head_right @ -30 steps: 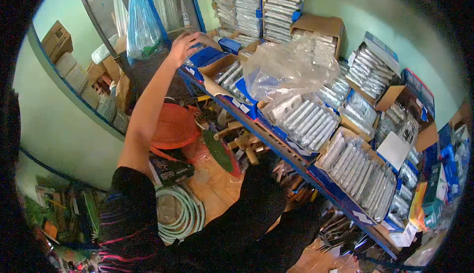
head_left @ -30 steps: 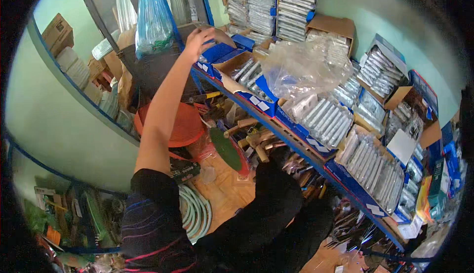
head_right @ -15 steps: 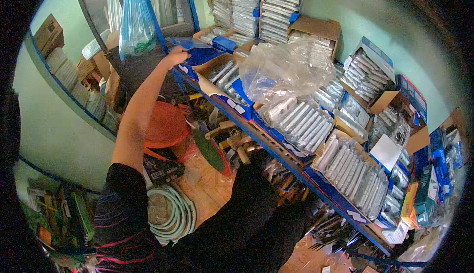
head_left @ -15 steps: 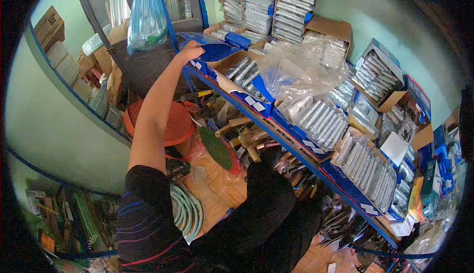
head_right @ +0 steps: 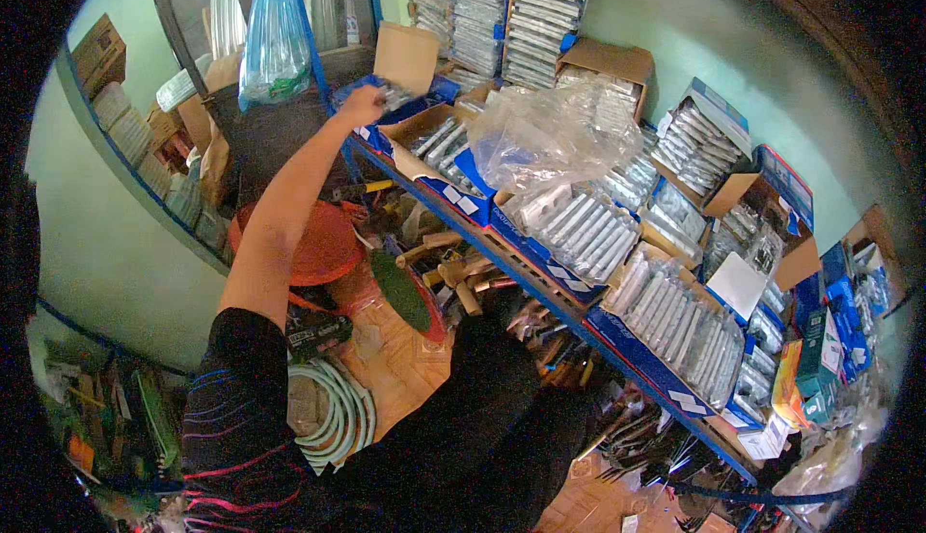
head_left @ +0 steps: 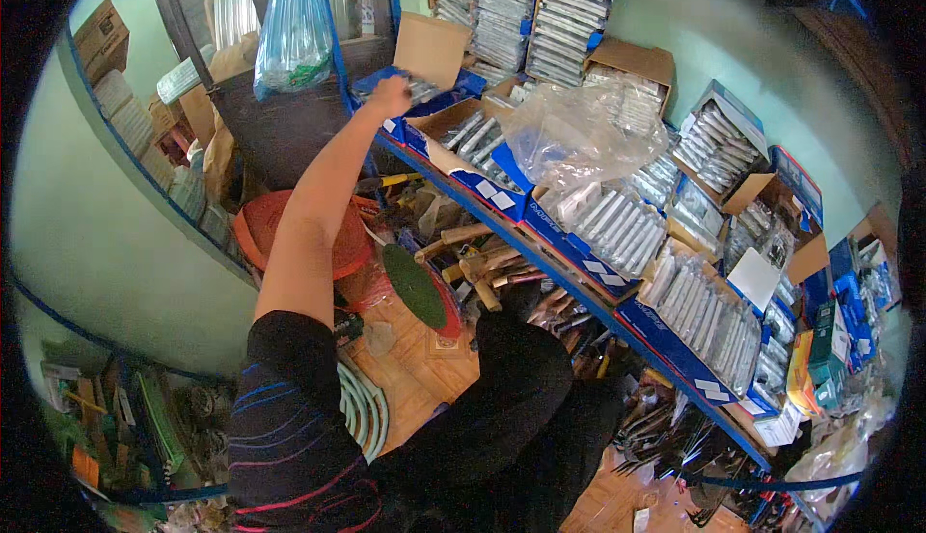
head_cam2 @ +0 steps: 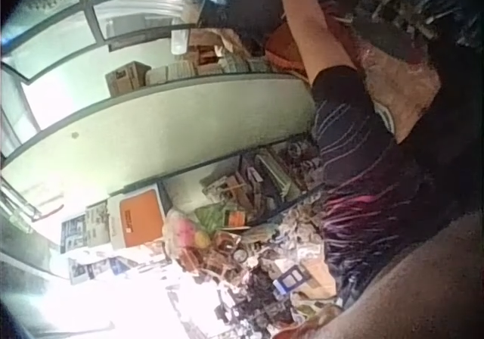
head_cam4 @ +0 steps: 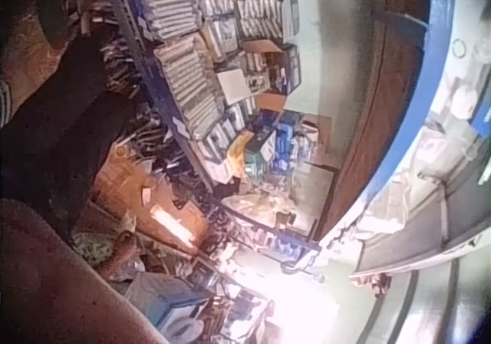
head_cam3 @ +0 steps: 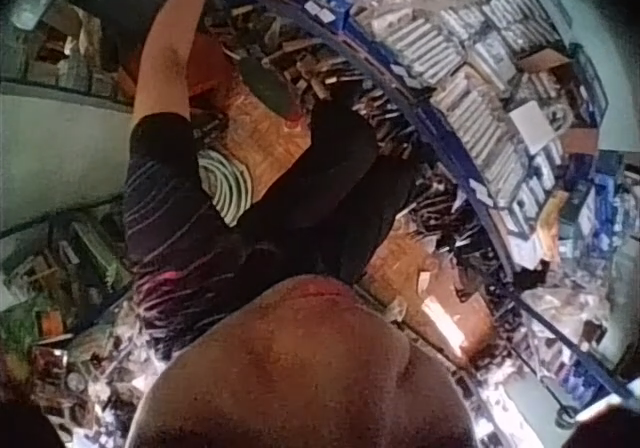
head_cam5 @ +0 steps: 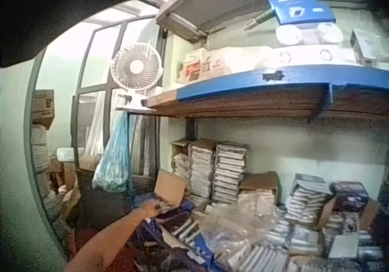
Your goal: Wrapping a PVC fitting with thread seal tape and organizing small hardware components on shelves.
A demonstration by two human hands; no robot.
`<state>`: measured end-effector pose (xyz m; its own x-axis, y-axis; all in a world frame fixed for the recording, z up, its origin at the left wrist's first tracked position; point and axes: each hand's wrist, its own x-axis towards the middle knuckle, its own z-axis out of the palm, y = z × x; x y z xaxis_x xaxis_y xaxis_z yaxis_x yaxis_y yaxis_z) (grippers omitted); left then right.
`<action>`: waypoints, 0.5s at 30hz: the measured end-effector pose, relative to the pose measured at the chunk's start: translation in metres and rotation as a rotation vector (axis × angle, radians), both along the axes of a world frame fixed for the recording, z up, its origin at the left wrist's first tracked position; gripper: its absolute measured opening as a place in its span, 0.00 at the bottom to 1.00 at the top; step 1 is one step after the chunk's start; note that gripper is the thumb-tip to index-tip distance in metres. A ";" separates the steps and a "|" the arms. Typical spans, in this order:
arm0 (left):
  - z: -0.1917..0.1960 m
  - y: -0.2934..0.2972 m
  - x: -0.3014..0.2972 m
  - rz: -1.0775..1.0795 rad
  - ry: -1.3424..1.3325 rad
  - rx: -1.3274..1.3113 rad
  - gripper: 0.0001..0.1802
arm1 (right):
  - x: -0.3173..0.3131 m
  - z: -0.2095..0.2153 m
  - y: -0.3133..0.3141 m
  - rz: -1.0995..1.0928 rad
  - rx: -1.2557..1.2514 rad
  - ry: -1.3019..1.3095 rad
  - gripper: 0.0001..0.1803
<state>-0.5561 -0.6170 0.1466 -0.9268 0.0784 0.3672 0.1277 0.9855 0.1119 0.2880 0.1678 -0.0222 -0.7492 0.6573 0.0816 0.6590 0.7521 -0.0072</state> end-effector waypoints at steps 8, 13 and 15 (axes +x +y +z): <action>0.038 0.087 0.004 0.329 -0.109 -0.098 0.19 | 0.027 -0.001 -0.026 0.015 -0.182 0.167 0.13; -0.030 -0.029 0.033 0.485 -0.150 -0.132 0.18 | -0.019 0.007 0.012 0.021 -0.157 -0.081 0.14; 0.027 0.046 0.020 0.431 -0.120 -0.131 0.19 | 0.028 -0.021 -0.003 -0.121 -0.193 -0.082 0.14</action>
